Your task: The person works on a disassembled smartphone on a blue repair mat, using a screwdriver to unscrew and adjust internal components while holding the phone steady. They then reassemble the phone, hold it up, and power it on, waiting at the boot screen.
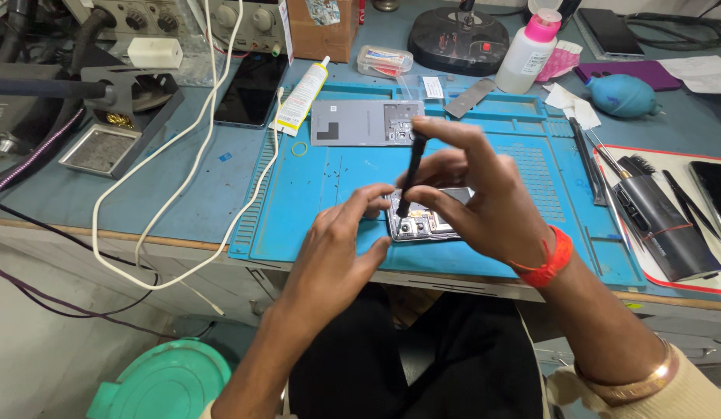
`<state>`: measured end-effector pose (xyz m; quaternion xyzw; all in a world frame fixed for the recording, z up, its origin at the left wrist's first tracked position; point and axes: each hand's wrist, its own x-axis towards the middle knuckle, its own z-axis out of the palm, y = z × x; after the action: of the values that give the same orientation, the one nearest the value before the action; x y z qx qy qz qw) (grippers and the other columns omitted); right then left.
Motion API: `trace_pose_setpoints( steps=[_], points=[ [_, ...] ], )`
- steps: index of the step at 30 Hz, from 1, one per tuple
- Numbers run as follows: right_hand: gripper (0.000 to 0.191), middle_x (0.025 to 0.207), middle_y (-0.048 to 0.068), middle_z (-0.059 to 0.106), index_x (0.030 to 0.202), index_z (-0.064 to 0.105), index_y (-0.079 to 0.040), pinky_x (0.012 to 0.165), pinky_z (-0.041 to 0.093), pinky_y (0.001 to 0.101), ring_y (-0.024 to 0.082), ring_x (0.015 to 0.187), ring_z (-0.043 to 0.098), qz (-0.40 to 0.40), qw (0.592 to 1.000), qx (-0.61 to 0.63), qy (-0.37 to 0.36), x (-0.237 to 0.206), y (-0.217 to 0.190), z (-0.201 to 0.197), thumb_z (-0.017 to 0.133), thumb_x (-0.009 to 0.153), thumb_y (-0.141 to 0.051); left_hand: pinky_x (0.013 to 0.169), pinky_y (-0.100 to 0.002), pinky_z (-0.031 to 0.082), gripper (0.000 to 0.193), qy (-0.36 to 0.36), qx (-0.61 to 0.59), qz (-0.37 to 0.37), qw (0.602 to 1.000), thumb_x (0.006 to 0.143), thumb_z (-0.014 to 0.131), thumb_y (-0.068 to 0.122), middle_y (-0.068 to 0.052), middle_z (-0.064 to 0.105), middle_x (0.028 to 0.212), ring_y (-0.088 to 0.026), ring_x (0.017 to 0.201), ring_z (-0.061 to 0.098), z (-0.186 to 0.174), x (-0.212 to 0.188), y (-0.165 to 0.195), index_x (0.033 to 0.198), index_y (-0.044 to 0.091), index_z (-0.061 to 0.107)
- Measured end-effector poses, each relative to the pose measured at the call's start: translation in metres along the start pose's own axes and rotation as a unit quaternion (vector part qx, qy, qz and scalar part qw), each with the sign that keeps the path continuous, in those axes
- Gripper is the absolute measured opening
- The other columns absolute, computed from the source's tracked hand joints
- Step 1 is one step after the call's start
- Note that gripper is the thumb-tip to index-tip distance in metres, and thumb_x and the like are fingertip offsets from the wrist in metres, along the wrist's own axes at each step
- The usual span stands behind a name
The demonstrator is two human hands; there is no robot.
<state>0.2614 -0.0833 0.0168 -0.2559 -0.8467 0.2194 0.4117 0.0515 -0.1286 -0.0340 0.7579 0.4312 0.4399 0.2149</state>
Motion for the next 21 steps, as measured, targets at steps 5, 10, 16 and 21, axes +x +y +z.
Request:
trace_pose_setpoints(
  steps=[5,10,16,21],
  points=[
    [0.067,0.102,0.018,0.071,0.144,0.038,-0.005,0.093,0.061,0.0404,0.026,0.099,0.074,-0.078,0.995,-0.058,0.029,0.002,-0.007,0.001,0.074,0.088,0.005,0.103,-0.046,0.046,0.075,-0.034,0.015,-0.015,0.999,0.076,0.081,0.012,-0.015,0.067,0.128,-0.033,0.121,0.065,-0.007,0.011,0.0,0.142,0.011,0.045],
    [0.064,0.102,0.011,0.075,0.147,0.039,-0.006,0.089,0.066,0.0335,0.02,0.098,0.079,0.015,0.999,0.006,0.028,0.005,-0.009,0.006,0.076,0.094,0.002,0.109,-0.049,0.038,0.091,-0.074,0.035,-0.041,0.996,0.071,0.085,0.018,-0.017,0.062,0.135,-0.038,0.13,0.054,-0.011,0.019,-0.004,0.15,0.015,0.039],
    [0.059,0.112,0.02,0.07,0.141,0.036,-0.003,0.094,0.061,0.0388,0.028,0.108,0.073,-0.074,0.997,0.007,0.015,0.002,-0.009,0.006,0.068,0.093,0.007,0.113,-0.049,0.033,0.093,-0.089,0.022,-0.056,0.994,0.071,0.085,0.024,-0.014,0.063,0.14,-0.037,0.134,0.05,-0.011,0.02,-0.011,0.151,0.018,0.039],
    [0.072,0.092,0.009,0.076,0.141,0.04,-0.008,0.078,0.065,0.0316,0.018,0.089,0.08,0.106,0.99,-0.042,0.078,0.003,-0.006,0.006,0.088,0.088,-0.006,0.116,-0.048,0.031,0.09,-0.085,0.019,-0.049,0.995,0.073,0.082,0.025,-0.013,0.064,0.139,-0.036,0.133,0.052,-0.01,0.017,-0.014,0.151,0.019,0.04]
  ],
)
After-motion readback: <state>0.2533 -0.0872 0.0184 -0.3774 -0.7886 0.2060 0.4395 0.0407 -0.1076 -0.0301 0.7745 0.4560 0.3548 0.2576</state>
